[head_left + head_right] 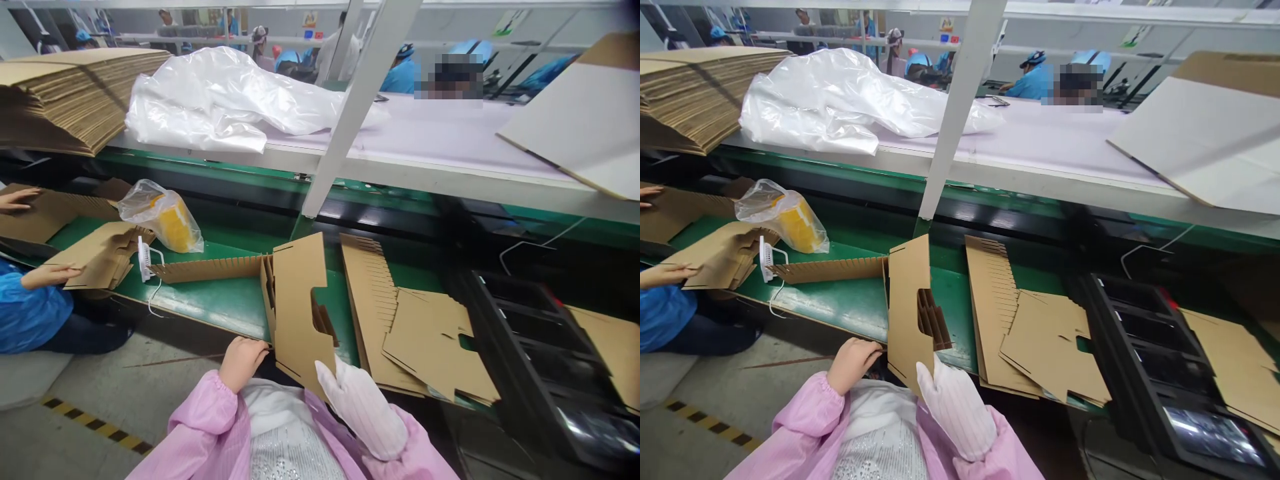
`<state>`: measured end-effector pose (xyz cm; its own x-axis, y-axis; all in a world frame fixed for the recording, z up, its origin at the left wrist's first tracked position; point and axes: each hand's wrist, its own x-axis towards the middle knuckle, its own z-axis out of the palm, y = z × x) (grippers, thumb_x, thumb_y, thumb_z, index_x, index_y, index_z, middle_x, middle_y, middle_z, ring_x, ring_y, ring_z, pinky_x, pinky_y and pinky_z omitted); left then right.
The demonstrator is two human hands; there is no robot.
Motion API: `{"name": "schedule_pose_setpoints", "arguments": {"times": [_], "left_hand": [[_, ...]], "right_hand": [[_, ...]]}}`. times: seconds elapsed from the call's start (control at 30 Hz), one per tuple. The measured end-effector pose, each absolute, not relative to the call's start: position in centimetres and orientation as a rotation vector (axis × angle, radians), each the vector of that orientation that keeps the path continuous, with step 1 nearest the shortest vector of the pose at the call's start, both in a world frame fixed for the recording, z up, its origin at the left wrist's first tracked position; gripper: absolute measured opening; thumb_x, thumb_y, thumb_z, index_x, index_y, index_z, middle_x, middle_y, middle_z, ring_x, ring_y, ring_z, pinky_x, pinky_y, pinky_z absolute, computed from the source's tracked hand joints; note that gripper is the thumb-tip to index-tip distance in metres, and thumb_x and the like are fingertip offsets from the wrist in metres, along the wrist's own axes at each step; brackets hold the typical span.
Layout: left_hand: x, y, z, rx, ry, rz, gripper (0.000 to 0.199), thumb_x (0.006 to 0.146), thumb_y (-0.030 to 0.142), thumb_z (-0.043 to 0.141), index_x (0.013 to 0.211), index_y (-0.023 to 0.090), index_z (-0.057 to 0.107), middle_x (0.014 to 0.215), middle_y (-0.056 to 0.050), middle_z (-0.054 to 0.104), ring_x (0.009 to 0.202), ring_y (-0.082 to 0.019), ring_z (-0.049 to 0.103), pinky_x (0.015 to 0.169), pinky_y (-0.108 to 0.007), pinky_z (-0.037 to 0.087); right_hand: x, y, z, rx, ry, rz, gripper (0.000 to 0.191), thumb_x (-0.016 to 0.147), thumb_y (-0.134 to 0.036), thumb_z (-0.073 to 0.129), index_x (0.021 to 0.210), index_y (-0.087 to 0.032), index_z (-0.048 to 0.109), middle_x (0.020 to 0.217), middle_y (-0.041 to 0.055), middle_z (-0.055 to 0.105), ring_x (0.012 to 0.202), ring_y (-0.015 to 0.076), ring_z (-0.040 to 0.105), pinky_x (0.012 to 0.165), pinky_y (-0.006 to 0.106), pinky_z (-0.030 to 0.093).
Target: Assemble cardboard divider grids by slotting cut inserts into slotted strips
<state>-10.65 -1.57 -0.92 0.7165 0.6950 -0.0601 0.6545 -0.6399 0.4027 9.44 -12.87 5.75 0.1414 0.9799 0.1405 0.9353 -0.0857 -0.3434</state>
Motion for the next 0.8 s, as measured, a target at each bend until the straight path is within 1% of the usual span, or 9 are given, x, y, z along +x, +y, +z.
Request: {"name": "schedule_pose_setpoints", "arguments": {"times": [0.1,0.17,0.27,0.4,0.5,0.63,0.8], "left_hand": [[-10.7,-1.6,-1.3,2.497,1.051,0.155,0.015,0.091,0.022,0.052,0.088,0.021,0.067,0.083,-0.002,0.073,0.079,-0.018,0.067,0.073,-0.029,0.045],[-10.8,-1.6,-1.4,2.494,1.056,0.148,0.015,0.091,0.023,0.053,0.087,0.021,0.067,0.083,-0.002,0.073,0.079,-0.018,0.067,0.073,-0.028,0.044],[-10.8,-1.5,-1.4,2.492,1.057,0.124,0.014,0.090,0.024,0.054,0.088,0.021,0.067,0.084,-0.002,0.073,0.079,-0.019,0.068,0.073,-0.029,0.045],[-11.0,-1.5,-1.4,2.482,1.074,0.107,0.014,0.091,0.024,0.053,0.088,0.020,0.067,0.084,-0.003,0.073,0.080,-0.020,0.068,0.073,-0.029,0.045],[-11.1,-1.5,-1.6,2.481,1.079,0.130,0.016,0.091,0.024,0.052,0.088,0.020,0.067,0.083,-0.003,0.073,0.079,-0.019,0.068,0.072,-0.028,0.045],[-11.3,-1.6,-1.8,2.472,1.060,0.153,0.015,0.090,0.024,0.053,0.086,0.020,0.067,0.081,-0.003,0.073,0.077,-0.018,0.067,0.072,-0.028,0.045],[-11.3,-1.5,-1.7,2.468,1.045,0.179,0.014,0.090,0.024,0.054,0.087,0.021,0.067,0.081,-0.002,0.072,0.077,-0.018,0.067,0.072,-0.027,0.045]], "right_hand": [[8.1,-11.9,6.4,-2.054,-1.990,-0.105,0.042,0.096,-0.029,0.025,0.085,-0.017,0.064,0.057,0.0037,0.063,0.047,0.0145,0.060,0.047,0.024,0.039],[7.8,-11.5,6.7,-2.079,-2.037,-0.202,0.039,0.097,-0.027,0.026,0.086,-0.017,0.062,0.060,0.0033,0.065,0.046,0.0134,0.060,0.047,0.023,0.037],[7.3,-11.0,7.1,-2.118,-2.098,-0.324,0.037,0.097,-0.027,0.027,0.087,-0.015,0.061,0.056,0.0023,0.062,0.045,0.0126,0.058,0.047,0.024,0.033],[6.4,-10.2,7.3,-2.085,-2.230,-0.499,0.036,0.096,-0.022,0.028,0.085,-0.014,0.061,0.056,0.0029,0.062,0.043,0.0110,0.056,0.045,0.026,0.026],[6.1,-9.7,7.6,-2.068,-2.305,-0.634,0.033,0.095,-0.020,0.029,0.089,-0.013,0.061,0.053,0.0013,0.059,0.043,0.0105,0.056,0.045,0.029,0.022],[6.2,-9.6,8.1,-2.110,-2.335,-0.689,0.029,0.094,-0.021,0.032,0.102,-0.012,0.059,0.053,-0.0004,0.057,0.043,0.0107,0.055,0.046,0.029,0.021],[6.2,-9.3,7.9,-2.109,-2.349,-0.606,0.030,0.095,-0.022,0.033,0.103,-0.011,0.060,0.054,0.0009,0.059,0.044,0.0124,0.058,0.046,0.029,0.021]]}}
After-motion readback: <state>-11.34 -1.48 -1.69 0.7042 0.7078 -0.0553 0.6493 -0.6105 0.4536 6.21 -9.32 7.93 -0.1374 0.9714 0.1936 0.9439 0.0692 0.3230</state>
